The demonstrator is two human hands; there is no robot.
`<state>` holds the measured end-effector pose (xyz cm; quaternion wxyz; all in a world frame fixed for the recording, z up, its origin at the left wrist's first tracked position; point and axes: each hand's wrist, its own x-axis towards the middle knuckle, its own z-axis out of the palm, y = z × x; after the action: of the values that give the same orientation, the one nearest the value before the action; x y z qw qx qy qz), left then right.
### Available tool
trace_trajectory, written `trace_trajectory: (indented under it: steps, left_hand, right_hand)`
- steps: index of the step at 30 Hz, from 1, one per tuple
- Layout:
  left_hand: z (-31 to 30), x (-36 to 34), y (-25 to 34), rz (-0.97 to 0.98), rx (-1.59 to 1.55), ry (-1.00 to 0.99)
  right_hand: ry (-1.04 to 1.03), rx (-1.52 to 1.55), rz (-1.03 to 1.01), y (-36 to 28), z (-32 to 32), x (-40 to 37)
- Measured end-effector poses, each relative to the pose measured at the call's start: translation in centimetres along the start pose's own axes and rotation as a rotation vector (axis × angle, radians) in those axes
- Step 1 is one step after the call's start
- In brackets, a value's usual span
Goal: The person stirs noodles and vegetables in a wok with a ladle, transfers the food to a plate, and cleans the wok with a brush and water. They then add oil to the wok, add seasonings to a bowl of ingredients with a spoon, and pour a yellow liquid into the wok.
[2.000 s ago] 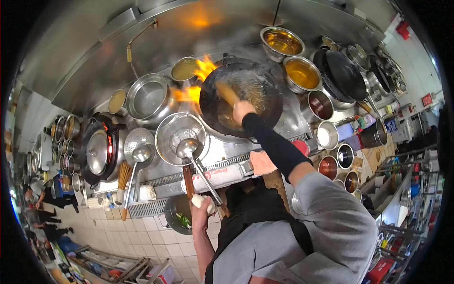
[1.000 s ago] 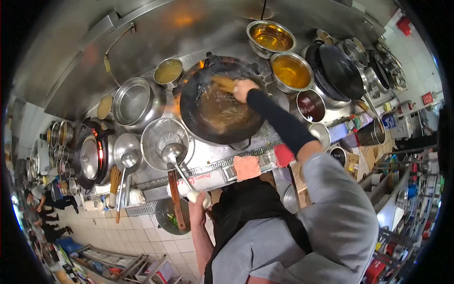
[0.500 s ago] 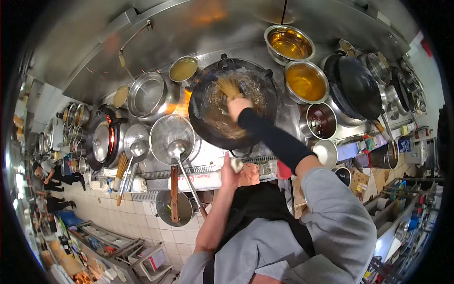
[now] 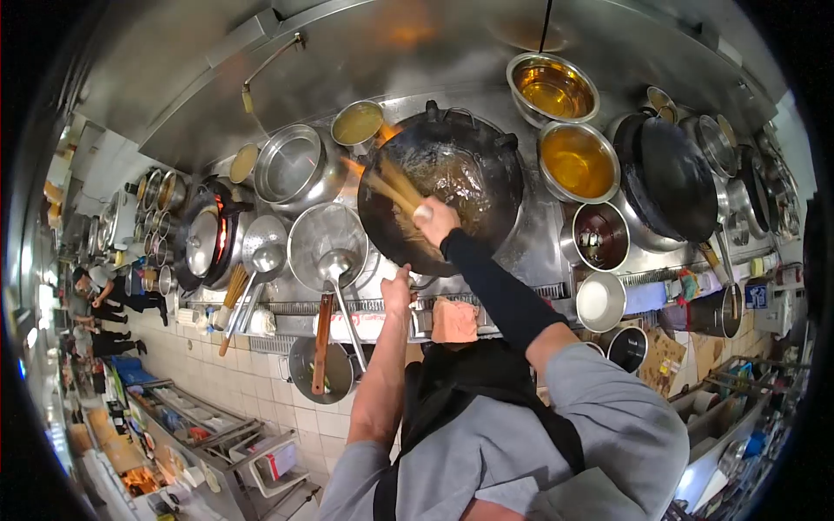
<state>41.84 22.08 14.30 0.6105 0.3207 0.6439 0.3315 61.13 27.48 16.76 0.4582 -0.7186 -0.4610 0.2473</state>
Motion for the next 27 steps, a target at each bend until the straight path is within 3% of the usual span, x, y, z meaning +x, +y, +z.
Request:
trace_trajectory:
  steps: [1,4,5,6,7,9,12,14,16,18,20,22,24,26,27]
  left_hand:
    - [0.3,-0.6,0.3,-0.041,0.051,0.081]
    - [-1.0,-4.3,-0.2,-0.173,-0.161,0.036]
    - [-1.9,-6.0,-0.2,-0.150,-0.165,-0.068]
    - [-2.9,-8.4,1.5,-0.225,-0.080,-0.165]
    - [-4.1,-9.4,1.0,-0.195,-0.025,-0.180]
    - [-5.7,-11.0,1.4,-0.148,0.028,-0.144]
    - [-10.3,-9.2,-0.6,-0.198,-0.087,-0.121]
    - [-13.3,-6.8,-2.3,-0.310,-0.351,-0.197]
    - [-15.3,-4.9,-2.7,-0.431,-0.604,-0.271]
    - [-15.9,-3.1,-4.3,-0.437,-0.734,-0.206]
    - [-16.5,-1.2,-6.5,-0.429,-0.623,-0.267]
    - [-16.8,-0.1,-7.2,-0.480,-0.627,-0.413]
    - [-17.3,0.5,-7.0,-0.492,-0.562,-0.474]
    - [-16.7,-0.3,-6.4,-0.461,-0.449,-0.443]
    - [-16.0,-1.8,-5.4,-0.344,-0.313,-0.391]
  right_hand:
    - [-0.096,-0.015,0.023,-1.2,-0.6,-2.3]
    - [-0.253,-0.116,-0.077,-2.4,-1.9,-7.0]
    - [-0.254,-0.151,-0.097,-2.2,-2.1,-5.8]
    - [-0.196,-0.152,-0.013,-3.3,-3.1,-3.5]
    - [-0.073,-0.110,-0.006,-0.2,-1.5,-0.4]
    - [0.273,0.096,0.059,-0.3,0.6,2.2]
    - [-0.107,-0.038,-0.010,-1.4,0.5,-1.5]
    - [-0.291,-0.087,-0.060,-2.8,-2.2,-6.2]
    - [-0.291,-0.273,-0.086,-3.6,-4.4,-7.0]
    - [-0.201,-0.275,-0.157,-0.2,-3.0,-1.4]
    - [0.040,-0.070,-0.025,-0.1,-0.7,3.1]
    - [0.144,0.113,0.071,1.8,3.8,1.9]
    - [0.001,-0.014,-0.077,-1.6,2.6,-3.8]
    - [-0.155,0.024,-0.091,-5.3,-1.2,-9.8]
    - [-0.194,-0.120,-0.085,-5.0,-2.4,-10.2]
